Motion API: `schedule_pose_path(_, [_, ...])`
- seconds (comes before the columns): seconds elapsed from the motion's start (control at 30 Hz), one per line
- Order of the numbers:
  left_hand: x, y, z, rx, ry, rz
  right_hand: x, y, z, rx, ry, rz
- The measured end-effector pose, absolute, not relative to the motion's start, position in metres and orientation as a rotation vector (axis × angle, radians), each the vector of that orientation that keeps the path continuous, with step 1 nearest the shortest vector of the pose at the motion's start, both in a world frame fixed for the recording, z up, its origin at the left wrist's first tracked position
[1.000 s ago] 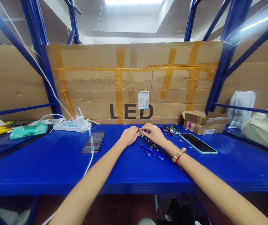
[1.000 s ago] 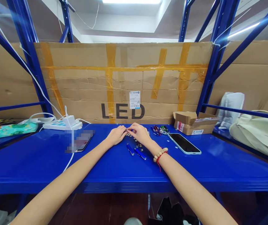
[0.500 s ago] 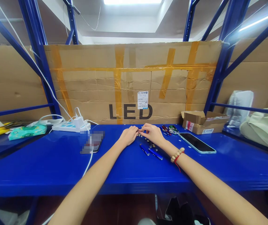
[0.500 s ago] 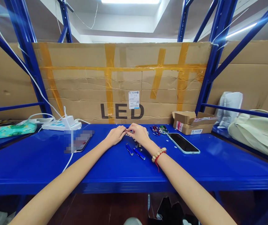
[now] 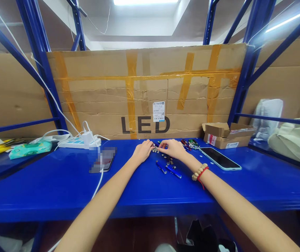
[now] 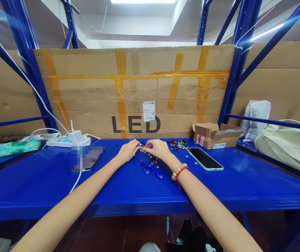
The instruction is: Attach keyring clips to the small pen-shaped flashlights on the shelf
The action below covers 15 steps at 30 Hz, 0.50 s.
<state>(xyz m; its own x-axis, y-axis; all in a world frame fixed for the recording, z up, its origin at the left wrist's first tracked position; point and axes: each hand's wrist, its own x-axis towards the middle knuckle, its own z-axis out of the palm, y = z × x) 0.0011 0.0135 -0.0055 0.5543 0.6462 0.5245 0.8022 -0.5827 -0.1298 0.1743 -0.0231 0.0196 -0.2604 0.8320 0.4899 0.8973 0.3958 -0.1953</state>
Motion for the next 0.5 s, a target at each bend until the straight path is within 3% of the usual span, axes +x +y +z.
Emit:
schedule_pose_path(0.13, [0.002,0.018,-0.009,-2.437,-1.179,-0.614,0.181,-0.024,0.022,-1.648,-2.255,-0.06])
schedule_pose_path(0.5, [0.003,0.025,-0.014,-2.441,-1.12,-0.619,0.194,-0.013,0.018,-1.601,-2.3,0.249])
